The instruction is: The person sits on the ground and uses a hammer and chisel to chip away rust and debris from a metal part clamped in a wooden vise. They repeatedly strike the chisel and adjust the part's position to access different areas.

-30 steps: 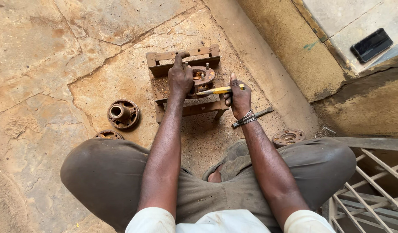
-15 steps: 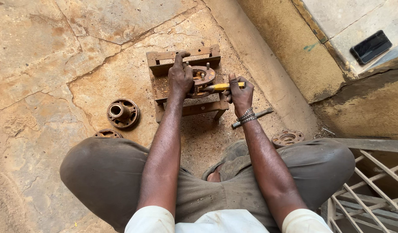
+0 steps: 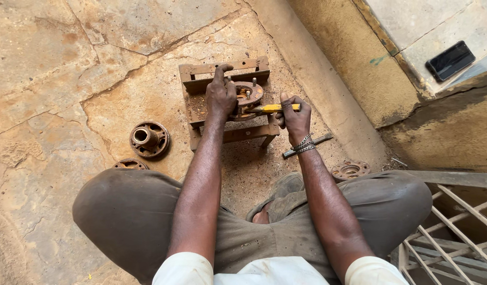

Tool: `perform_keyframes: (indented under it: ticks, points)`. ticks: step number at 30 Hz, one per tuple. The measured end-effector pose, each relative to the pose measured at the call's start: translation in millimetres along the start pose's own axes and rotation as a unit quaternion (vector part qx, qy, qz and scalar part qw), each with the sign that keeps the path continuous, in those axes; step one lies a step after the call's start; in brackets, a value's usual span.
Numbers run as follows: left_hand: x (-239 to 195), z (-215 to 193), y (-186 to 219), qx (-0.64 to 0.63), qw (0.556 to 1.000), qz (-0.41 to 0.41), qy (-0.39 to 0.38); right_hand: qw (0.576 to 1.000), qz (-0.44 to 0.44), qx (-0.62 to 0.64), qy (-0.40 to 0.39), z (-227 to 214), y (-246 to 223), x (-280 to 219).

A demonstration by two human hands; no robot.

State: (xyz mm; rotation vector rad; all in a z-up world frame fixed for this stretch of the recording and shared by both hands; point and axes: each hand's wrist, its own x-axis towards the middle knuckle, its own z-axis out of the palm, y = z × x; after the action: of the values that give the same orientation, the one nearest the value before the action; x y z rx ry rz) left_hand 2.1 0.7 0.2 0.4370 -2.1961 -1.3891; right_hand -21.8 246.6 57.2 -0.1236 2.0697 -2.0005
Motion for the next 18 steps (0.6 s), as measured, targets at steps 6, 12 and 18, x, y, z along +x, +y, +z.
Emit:
perform_keyframes:
  ticks: [6, 12, 18]
  points:
    - [2, 3, -4, 0.030, 1.000, -0.007, -0.002, 0.996, 0.029, 0.059, 0.067, 1, -3, -2]
    - [-4, 6, -10, 0.039, 0.999, 0.009, 0.008, 0.962, 0.051, 0.264, -0.047, -6, 4, -2]
    - [4, 0, -5, 0.047, 0.999, 0.008, 0.006, 0.996, -0.065, 0.053, -0.028, -8, -1, 5]
